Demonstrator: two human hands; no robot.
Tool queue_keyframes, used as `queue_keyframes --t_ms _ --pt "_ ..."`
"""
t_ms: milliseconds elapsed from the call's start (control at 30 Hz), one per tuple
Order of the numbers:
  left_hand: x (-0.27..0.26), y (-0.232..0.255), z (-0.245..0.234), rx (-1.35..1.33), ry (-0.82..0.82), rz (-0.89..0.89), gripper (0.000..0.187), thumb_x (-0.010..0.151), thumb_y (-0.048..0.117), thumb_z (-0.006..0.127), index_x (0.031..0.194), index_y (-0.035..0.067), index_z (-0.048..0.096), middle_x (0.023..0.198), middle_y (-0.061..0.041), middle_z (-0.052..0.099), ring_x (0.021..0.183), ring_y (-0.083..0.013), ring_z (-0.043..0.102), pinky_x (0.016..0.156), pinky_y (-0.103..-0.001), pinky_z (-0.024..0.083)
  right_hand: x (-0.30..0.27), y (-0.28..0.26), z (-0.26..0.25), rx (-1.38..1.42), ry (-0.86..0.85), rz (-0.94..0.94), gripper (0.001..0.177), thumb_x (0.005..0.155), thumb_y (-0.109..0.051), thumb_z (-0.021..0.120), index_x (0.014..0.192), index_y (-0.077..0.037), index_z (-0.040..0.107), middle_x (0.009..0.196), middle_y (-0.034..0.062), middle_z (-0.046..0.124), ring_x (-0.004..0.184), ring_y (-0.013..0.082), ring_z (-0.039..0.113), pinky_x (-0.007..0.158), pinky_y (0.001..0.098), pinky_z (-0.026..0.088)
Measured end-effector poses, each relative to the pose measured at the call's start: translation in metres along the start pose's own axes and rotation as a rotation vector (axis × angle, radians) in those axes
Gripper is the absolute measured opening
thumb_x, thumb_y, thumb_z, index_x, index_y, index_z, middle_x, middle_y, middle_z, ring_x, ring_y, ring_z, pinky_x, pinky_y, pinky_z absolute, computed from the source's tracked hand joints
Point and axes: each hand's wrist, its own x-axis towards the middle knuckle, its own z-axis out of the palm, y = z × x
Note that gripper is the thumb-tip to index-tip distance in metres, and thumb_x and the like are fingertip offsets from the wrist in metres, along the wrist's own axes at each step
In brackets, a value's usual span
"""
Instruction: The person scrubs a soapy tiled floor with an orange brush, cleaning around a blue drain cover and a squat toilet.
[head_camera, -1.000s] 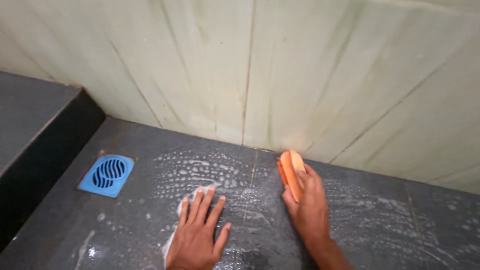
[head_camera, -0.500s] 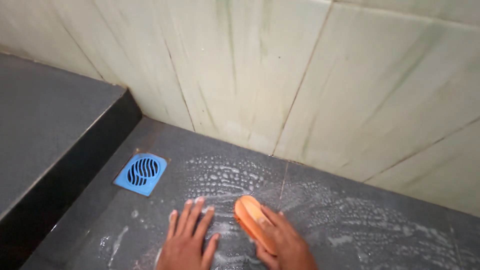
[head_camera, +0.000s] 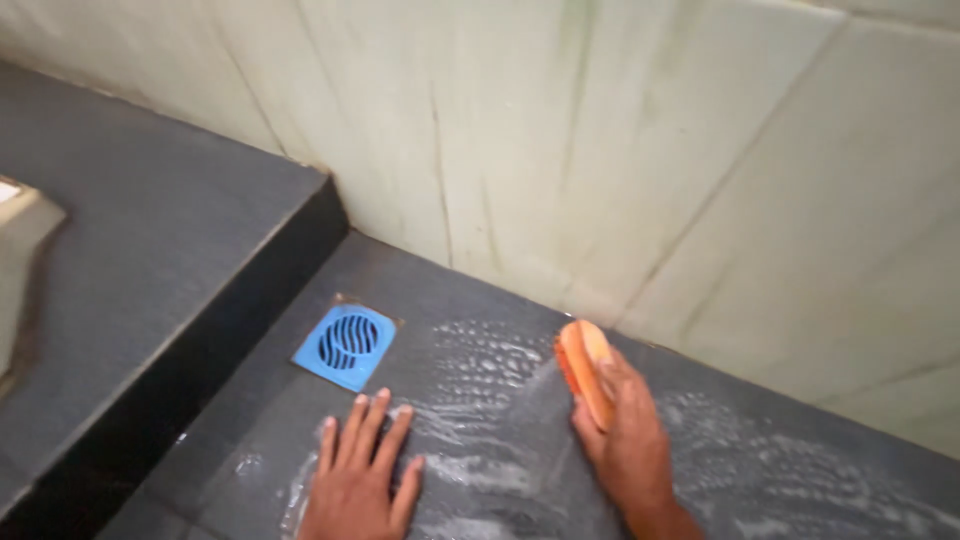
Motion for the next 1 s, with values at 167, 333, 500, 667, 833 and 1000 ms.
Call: queue_keyframes --t_ms 167,333,500,667,833,1000 --pt "0.017 -0.003 -0.005 0.008 -0.029 -0.061 0.063 0.087 0.044 0.058 0.140 0.009 0.053 0.153 -0.019 0.039 0.144 -0.0401 0.030 0.113 -0.063 0.020 -0.009 0.012 0.029 -0.046 -0.023 0.020 0.065 0.077 -0.009 0.076 0.138 -0.008 0.052 0.137 0.0185 0.063 0.126 0.0366 0.060 0.108 0.0432 0.046" --pt "0.019 -0.004 -0.007 -0.056 -0.016 -0.118 0.060 0.090 0.042 0.058 0.141 0.010 0.054 0.155 -0.019 0.040 0.145 -0.0390 0.031 0.115 -0.063 0.019 0.025 0.011 0.047 -0.044 0.044 -0.079 0.066 0.085 -0.006 0.072 0.147 -0.005 0.048 0.140 0.0201 0.060 0.128 0.0376 0.061 0.108 0.0431 0.050" --pt "0.032 -0.015 -0.015 -0.045 -0.062 -0.165 0.061 0.089 0.041 0.059 0.142 0.009 0.054 0.156 -0.023 0.037 0.146 -0.0422 0.029 0.115 -0.066 0.017 0.032 -0.016 0.084 0.009 -0.063 -0.143 0.070 0.077 -0.012 0.078 0.142 -0.006 0.051 0.139 0.0222 0.060 0.128 0.0397 0.060 0.105 0.0446 0.050" --pt "0.037 -0.034 -0.019 -0.033 -0.044 -0.165 0.062 0.089 0.043 0.057 0.140 0.009 0.053 0.158 -0.025 0.036 0.148 -0.0430 0.029 0.116 -0.067 0.017 0.062 -0.016 0.103 -0.057 -0.011 -0.122 0.063 0.080 -0.013 0.079 0.137 -0.006 0.053 0.140 0.0209 0.060 0.127 0.0395 0.060 0.105 0.0437 0.050" --pt "0.044 -0.051 -0.019 0.052 -0.032 -0.322 0.063 0.091 0.044 0.053 0.141 0.006 0.051 0.154 -0.024 0.036 0.146 -0.0393 0.028 0.115 -0.064 0.015 0.079 -0.005 0.102 -0.038 -0.112 -0.151 0.062 0.076 -0.014 0.080 0.132 -0.006 0.055 0.139 0.0201 0.061 0.123 0.0391 0.063 0.099 0.0432 0.052" --pt "0.047 -0.059 -0.008 0.069 0.016 -0.358 0.067 0.088 0.044 0.055 0.144 0.008 0.053 0.158 -0.026 0.035 0.147 -0.0444 0.026 0.114 -0.069 0.014 0.095 -0.015 0.128 -0.059 -0.070 -0.185 0.062 0.077 -0.014 0.080 0.133 -0.005 0.054 0.138 0.0211 0.061 0.123 0.0398 0.063 0.100 0.0434 0.053"
